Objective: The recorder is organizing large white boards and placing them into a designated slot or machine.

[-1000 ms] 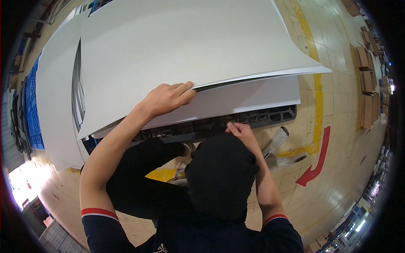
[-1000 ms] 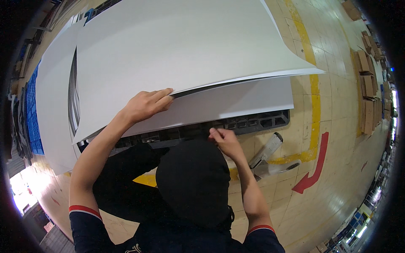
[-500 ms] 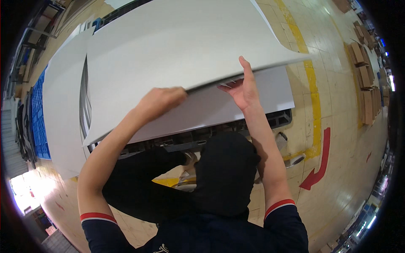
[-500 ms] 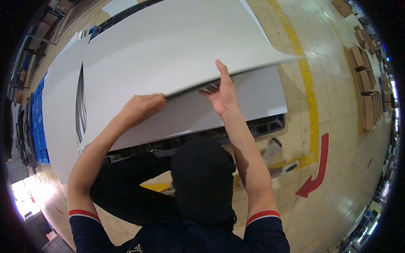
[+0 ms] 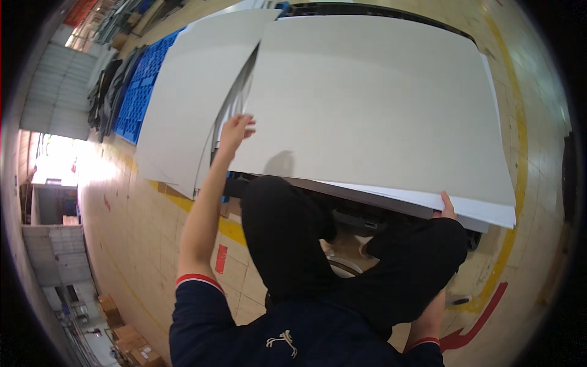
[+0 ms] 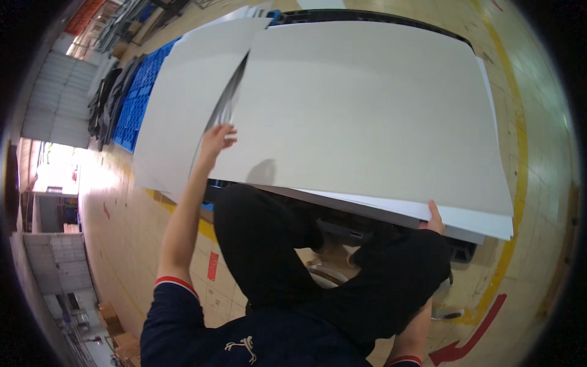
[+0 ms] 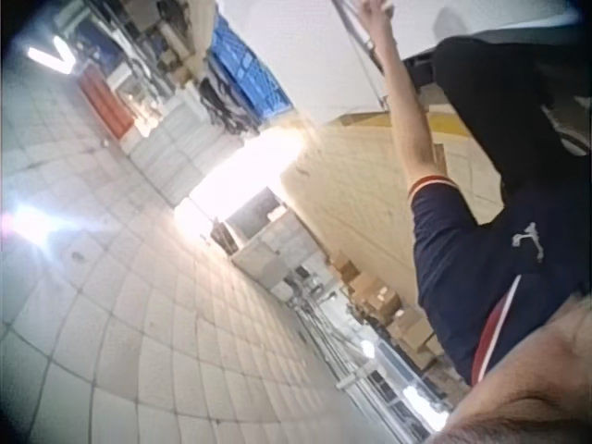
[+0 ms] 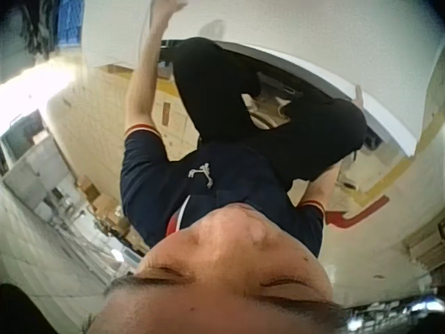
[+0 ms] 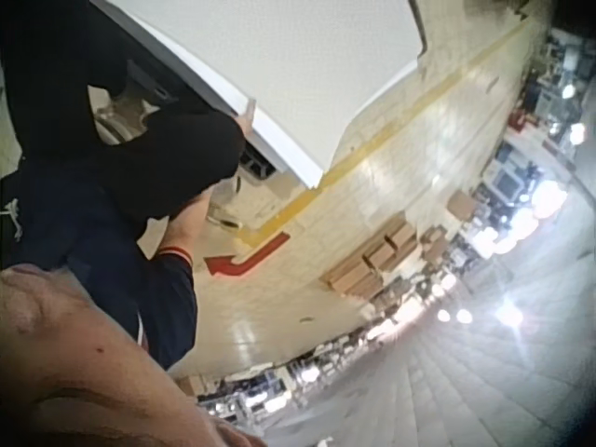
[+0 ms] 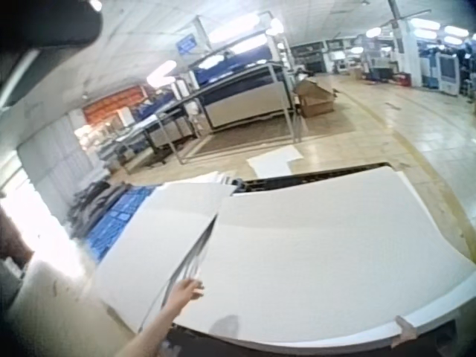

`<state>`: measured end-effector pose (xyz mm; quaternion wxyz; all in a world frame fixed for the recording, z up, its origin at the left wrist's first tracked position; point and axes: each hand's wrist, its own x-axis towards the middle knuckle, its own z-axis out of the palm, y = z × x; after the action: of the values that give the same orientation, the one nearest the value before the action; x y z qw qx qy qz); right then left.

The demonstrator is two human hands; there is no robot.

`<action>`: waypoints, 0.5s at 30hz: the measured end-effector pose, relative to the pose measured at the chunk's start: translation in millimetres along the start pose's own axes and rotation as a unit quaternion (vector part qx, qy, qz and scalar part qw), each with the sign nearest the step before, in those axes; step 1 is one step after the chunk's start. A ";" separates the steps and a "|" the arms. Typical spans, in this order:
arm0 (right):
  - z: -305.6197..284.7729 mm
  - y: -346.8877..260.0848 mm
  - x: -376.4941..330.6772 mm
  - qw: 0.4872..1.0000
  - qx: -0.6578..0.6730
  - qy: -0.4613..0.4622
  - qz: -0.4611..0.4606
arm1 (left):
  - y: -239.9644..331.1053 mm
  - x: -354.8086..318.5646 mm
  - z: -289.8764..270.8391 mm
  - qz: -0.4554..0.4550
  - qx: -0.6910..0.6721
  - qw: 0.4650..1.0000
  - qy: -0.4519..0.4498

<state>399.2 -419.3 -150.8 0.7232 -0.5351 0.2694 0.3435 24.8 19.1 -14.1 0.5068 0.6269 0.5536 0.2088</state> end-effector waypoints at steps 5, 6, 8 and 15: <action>-115.8 38.8 -61.8 0.975 -0.212 0.018 0.064 | -119.0 -25.4 -60.8 0.030 0.114 0.957 0.265; -114.5 41.0 -65.4 0.976 -0.209 0.002 0.068 | -130.1 -28.0 -58.5 0.047 0.137 0.945 0.292; -123.2 49.4 -85.4 0.977 -0.200 -0.018 0.073 | -135.5 -30.3 -43.7 0.090 0.231 0.928 0.277; -118.4 72.0 -107.3 0.986 -0.116 -0.086 0.087 | -189.5 -3.9 -58.9 -0.087 0.310 0.935 0.146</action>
<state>273.7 -541.4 -145.4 0.6439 -0.5590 0.2101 0.4783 -116.3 15.4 -153.6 0.2173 0.6648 0.7112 0.0710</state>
